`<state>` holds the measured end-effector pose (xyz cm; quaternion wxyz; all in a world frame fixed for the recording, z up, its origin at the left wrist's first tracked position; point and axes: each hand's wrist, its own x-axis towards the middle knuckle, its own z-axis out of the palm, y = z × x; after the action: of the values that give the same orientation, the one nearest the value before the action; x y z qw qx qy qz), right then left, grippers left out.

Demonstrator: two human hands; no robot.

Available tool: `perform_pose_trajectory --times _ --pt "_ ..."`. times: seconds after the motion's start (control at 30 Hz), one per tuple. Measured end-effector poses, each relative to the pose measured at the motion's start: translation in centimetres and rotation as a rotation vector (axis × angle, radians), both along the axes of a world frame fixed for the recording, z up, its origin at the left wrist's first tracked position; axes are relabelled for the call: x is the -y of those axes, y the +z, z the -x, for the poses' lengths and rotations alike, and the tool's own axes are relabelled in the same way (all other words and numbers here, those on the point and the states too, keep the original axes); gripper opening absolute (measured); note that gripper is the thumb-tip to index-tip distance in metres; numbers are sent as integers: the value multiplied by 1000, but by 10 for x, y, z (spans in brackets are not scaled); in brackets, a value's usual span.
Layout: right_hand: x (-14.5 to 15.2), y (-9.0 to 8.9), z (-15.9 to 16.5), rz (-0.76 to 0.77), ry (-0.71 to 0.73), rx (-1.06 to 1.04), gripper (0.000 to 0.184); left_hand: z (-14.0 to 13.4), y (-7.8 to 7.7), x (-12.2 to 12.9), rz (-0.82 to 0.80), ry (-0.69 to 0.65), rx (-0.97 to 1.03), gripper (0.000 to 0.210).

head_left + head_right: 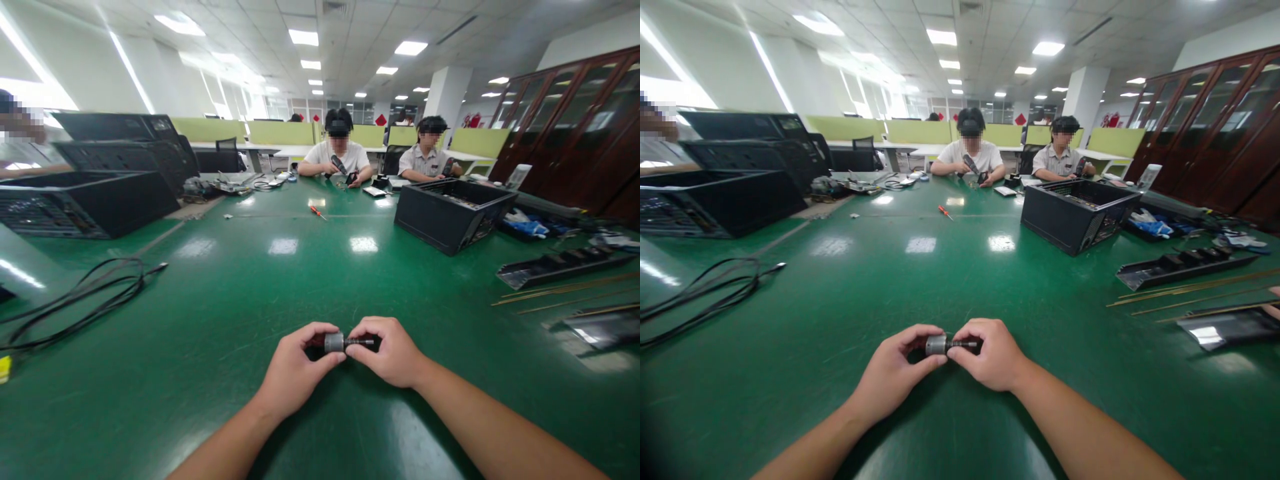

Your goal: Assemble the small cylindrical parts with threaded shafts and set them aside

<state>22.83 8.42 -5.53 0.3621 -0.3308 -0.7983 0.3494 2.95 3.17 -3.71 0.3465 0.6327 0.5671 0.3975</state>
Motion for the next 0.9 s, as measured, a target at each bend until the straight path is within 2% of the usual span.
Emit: perform_pose_trajectory --times 0.9 --pt "-1 2 -2 -36 -11 -3 4 1 -2 0 7 17 13 31"
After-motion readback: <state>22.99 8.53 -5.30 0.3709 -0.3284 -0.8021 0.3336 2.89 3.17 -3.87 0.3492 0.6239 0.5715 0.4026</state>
